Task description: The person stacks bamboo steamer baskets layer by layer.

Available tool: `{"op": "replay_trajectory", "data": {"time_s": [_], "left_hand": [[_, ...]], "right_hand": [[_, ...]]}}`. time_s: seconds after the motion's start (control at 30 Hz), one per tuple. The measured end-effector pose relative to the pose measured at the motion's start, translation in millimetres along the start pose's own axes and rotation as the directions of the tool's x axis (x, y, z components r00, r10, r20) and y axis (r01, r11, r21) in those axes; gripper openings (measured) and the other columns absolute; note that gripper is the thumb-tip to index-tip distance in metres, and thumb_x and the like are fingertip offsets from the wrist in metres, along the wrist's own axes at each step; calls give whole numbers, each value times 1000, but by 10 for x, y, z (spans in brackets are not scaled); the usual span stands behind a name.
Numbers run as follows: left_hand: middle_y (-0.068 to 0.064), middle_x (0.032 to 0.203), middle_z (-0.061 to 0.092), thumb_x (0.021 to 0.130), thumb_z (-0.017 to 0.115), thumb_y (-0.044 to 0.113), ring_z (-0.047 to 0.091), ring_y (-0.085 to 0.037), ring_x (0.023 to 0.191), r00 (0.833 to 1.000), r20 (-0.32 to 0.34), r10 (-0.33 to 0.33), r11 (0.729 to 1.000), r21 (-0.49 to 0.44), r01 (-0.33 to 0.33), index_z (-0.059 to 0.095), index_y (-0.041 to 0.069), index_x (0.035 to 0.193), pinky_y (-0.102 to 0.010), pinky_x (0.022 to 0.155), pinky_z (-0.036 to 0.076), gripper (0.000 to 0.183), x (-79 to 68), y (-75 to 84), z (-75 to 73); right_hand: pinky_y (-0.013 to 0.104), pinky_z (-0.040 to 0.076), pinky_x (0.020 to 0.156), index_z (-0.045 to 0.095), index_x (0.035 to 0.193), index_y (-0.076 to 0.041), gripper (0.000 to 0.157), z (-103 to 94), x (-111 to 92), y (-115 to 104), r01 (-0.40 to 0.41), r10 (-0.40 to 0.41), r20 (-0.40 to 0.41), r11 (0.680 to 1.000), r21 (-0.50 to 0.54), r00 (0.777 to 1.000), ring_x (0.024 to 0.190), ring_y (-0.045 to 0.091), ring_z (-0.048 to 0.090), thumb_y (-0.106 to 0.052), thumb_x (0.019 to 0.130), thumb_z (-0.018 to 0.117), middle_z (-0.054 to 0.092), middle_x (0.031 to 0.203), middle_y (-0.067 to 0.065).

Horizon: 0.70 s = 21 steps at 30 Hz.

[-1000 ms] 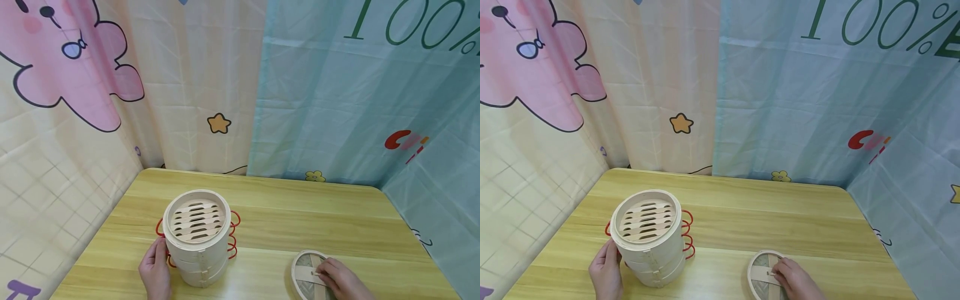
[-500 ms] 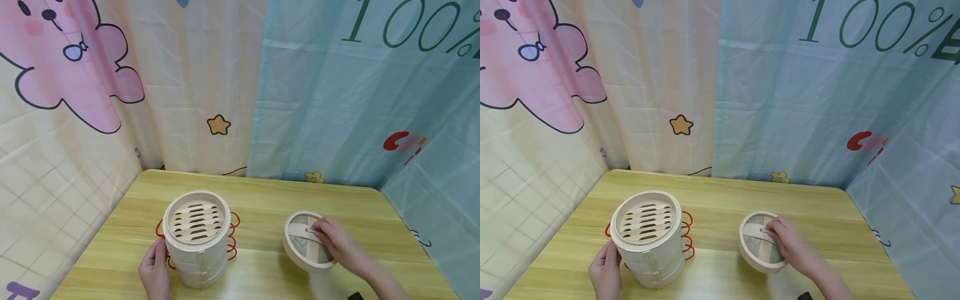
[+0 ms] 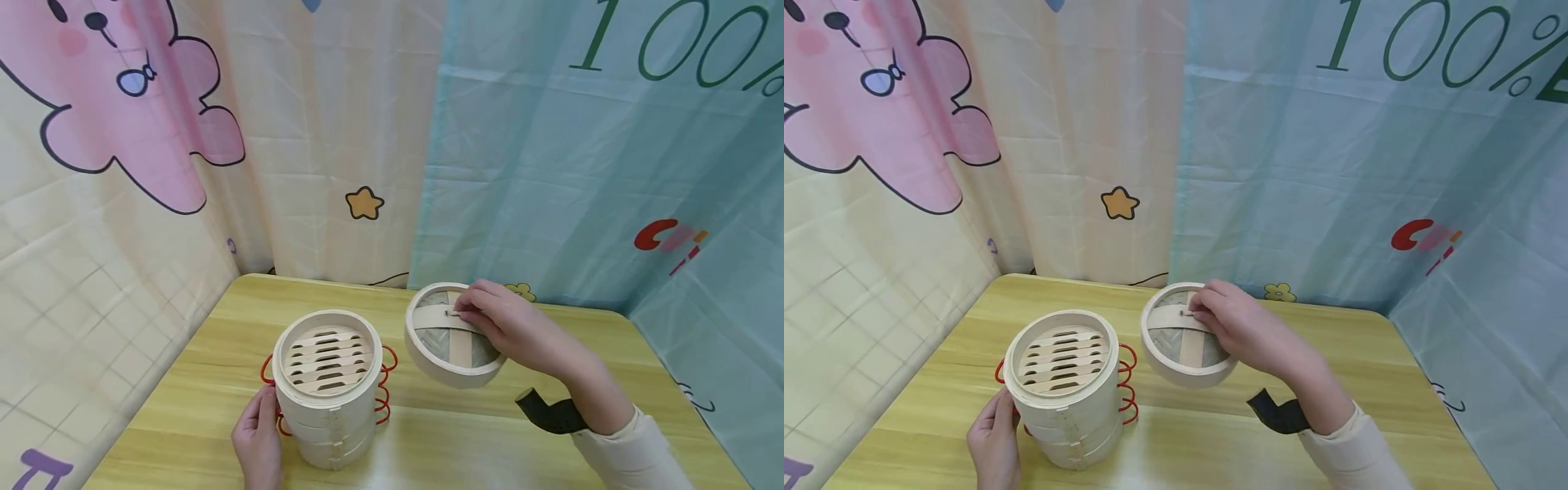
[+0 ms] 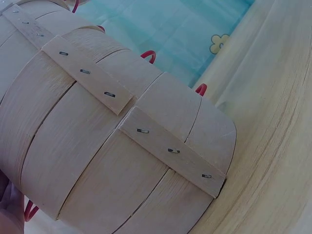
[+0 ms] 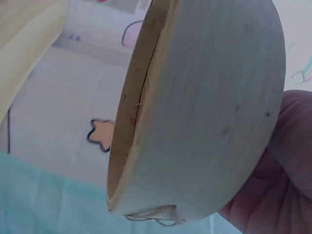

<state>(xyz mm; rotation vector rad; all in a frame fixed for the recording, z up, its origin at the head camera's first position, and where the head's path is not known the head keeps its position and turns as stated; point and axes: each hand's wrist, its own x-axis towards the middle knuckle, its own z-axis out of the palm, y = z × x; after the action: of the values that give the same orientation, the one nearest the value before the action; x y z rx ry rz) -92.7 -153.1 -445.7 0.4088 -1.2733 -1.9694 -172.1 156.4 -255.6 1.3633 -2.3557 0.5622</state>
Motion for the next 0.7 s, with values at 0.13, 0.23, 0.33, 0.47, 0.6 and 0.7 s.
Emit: {"op": "replay_trajectory", "data": {"time_s": [0.13,0.23,0.33,0.47,0.6,0.7], "left_hand": [[6,74,66,90,55,1,58,-3,69,1000,9,0,1000,0,0,72,14,86,-12,64,48,22,6,-7,-8],[6,77,67,90,55,2,59,-2,71,1000,11,-1,1000,1,1,72,15,87,-12,66,48,22,14,-4,-13],[6,79,67,90,55,1,59,-2,73,1000,10,1,1000,0,-1,72,16,87,-12,67,48,22,21,-1,-19],[6,79,67,91,54,0,60,-3,73,1000,14,7,1000,-11,-7,72,16,87,-12,67,48,23,24,-8,-26],[6,79,67,91,54,0,60,-3,72,1000,19,19,1000,-11,-19,72,15,87,-12,66,48,23,22,-20,-27],[6,78,67,91,54,1,59,-3,72,1000,14,12,1000,0,-12,72,15,86,-12,65,48,23,16,-22,-20]], "right_hand": [[25,47,72,60,94,-7,13,6,254,-125,50,-50,5,998,24,999,84,9,49,1,85,63,53,90,-4],[24,46,72,59,94,-6,10,57,430,-213,89,-89,7,995,52,996,83,11,49,0,86,62,53,90,-2],[23,46,72,59,94,-5,8,157,587,-293,120,-122,21,990,80,992,83,12,48,-1,87,60,52,90,-1],[21,44,73,59,93,-5,5,317,776,-401,172,-178,38,979,109,983,81,12,48,-2,89,59,52,89,0],[18,43,73,59,93,-5,5,439,929,-510,208,-215,44,969,133,976,80,11,48,-2,90,57,52,88,0],[17,42,74,59,94,-6,5,503,994,-570,212,-221,52,966,149,974,81,11,48,-4,91,56,52,89,-1]]}}
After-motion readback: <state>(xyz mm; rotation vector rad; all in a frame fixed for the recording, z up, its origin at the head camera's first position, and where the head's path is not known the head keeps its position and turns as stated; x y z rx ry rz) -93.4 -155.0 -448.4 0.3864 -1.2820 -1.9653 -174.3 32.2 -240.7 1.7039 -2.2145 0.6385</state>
